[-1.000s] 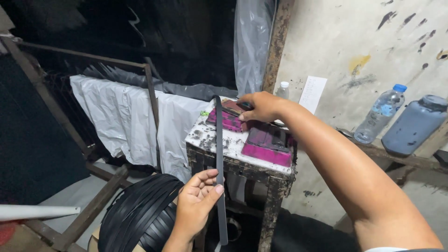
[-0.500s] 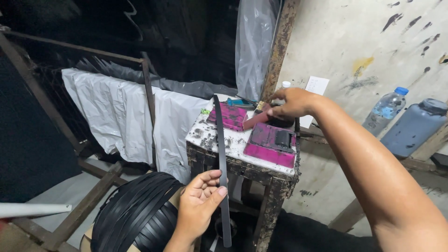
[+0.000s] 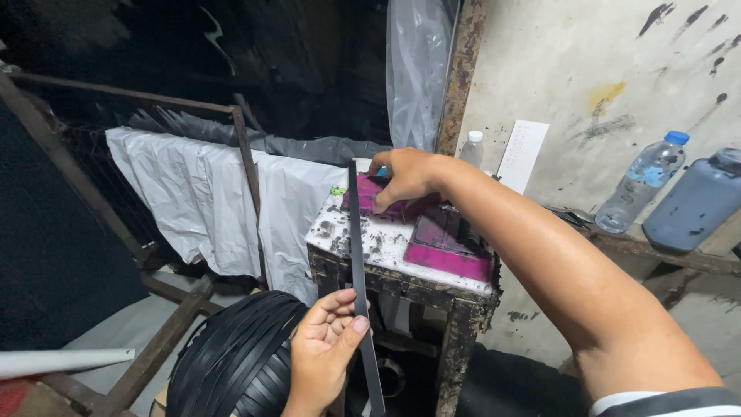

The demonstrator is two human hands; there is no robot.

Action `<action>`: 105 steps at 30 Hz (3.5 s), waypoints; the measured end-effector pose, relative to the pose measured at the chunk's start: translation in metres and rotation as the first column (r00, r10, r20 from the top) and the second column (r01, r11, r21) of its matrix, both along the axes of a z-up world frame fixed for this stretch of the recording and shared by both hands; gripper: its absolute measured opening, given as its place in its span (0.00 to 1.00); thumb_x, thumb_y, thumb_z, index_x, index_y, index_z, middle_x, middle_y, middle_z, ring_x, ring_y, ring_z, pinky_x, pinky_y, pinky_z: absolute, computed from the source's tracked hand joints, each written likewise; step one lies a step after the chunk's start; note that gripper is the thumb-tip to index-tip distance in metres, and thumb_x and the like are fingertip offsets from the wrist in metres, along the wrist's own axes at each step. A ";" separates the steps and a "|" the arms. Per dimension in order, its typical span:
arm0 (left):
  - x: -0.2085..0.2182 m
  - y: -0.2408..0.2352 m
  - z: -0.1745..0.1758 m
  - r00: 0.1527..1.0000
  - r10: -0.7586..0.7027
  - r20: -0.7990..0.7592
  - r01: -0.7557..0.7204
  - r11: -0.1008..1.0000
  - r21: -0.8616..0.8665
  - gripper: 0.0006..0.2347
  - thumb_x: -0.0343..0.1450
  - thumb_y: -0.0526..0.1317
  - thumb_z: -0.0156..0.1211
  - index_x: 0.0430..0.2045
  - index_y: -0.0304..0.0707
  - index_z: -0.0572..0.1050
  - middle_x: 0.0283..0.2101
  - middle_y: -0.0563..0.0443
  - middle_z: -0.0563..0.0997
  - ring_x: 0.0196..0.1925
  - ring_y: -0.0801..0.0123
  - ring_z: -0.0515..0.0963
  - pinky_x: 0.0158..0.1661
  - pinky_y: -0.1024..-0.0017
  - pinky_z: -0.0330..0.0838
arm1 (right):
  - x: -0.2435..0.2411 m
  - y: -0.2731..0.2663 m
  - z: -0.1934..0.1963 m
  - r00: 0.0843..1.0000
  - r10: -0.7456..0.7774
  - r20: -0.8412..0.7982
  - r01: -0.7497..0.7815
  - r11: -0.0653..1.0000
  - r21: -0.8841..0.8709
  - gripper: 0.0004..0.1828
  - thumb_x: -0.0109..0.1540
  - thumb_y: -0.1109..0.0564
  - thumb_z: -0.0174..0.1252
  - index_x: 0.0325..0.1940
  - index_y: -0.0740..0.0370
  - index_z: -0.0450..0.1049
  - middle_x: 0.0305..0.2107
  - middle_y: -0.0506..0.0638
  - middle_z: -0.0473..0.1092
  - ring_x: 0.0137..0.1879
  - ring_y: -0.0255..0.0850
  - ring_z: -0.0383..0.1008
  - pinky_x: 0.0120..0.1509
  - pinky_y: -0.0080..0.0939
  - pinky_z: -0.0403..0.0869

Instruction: Sanding the edges of a leather strap and then applying dye by pulling it through an applicator before hanging it to dry.

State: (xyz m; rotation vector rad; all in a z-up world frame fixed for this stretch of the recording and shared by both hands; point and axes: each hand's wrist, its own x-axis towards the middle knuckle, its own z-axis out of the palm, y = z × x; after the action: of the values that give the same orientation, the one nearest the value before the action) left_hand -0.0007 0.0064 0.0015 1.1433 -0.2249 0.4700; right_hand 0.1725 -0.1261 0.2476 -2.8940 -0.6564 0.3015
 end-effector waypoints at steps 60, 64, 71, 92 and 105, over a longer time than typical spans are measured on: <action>0.022 -0.021 0.045 0.990 -0.139 0.002 0.138 0.982 -0.126 0.17 0.67 0.31 0.64 0.52 0.26 0.74 0.46 0.34 0.82 0.31 0.62 0.85 0.30 0.67 0.86 | 0.097 0.030 -0.011 0.696 0.540 0.473 -0.164 0.761 -0.628 0.26 0.66 0.61 0.44 0.66 0.41 0.68 0.50 0.51 0.73 0.55 0.51 0.74 0.55 0.52 0.68; 0.030 -0.035 0.030 0.972 -0.216 -0.097 0.206 0.973 -0.107 0.17 0.67 0.32 0.65 0.50 0.27 0.78 0.41 0.40 0.87 0.34 0.65 0.86 0.31 0.69 0.85 | 0.131 0.004 -0.010 0.728 0.449 0.518 0.038 0.727 -0.685 0.22 0.67 0.58 0.44 0.60 0.38 0.74 0.52 0.48 0.75 0.58 0.50 0.74 0.55 0.54 0.70; 0.034 -0.043 0.027 0.953 -0.283 -0.111 0.279 0.959 -0.055 0.21 0.69 0.32 0.63 0.60 0.29 0.74 0.29 0.41 0.85 0.35 0.70 0.85 0.37 0.73 0.85 | 0.119 -0.001 -0.002 0.833 0.170 0.526 0.205 0.789 -0.580 0.28 0.67 0.60 0.40 0.72 0.47 0.56 0.58 0.51 0.71 0.60 0.52 0.74 0.63 0.58 0.66; 0.020 -0.034 0.011 0.977 -0.212 -0.033 0.209 0.974 -0.091 0.22 0.69 0.33 0.64 0.60 0.28 0.73 0.36 0.43 0.85 0.34 0.70 0.87 0.38 0.72 0.87 | 0.126 0.052 -0.003 0.868 0.063 0.493 0.235 0.822 -0.519 0.25 0.65 0.65 0.41 0.62 0.49 0.72 0.53 0.48 0.74 0.57 0.51 0.77 0.55 0.53 0.71; 0.022 -0.029 -0.004 0.986 -0.150 -0.070 0.143 0.986 -0.090 0.13 0.67 0.39 0.69 0.41 0.30 0.86 0.39 0.48 0.90 0.37 0.77 0.84 0.40 0.79 0.79 | 0.122 0.047 0.007 0.937 -0.159 0.312 0.346 0.550 -0.760 0.30 0.67 0.53 0.51 0.75 0.43 0.60 0.73 0.46 0.57 0.76 0.62 0.59 0.67 0.75 0.64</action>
State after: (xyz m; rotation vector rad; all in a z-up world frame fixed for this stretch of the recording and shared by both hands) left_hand 0.0213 -0.0226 -0.0023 1.0511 -0.2190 0.3024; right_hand 0.2941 -0.0796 0.2550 -3.8987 -0.0631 0.3189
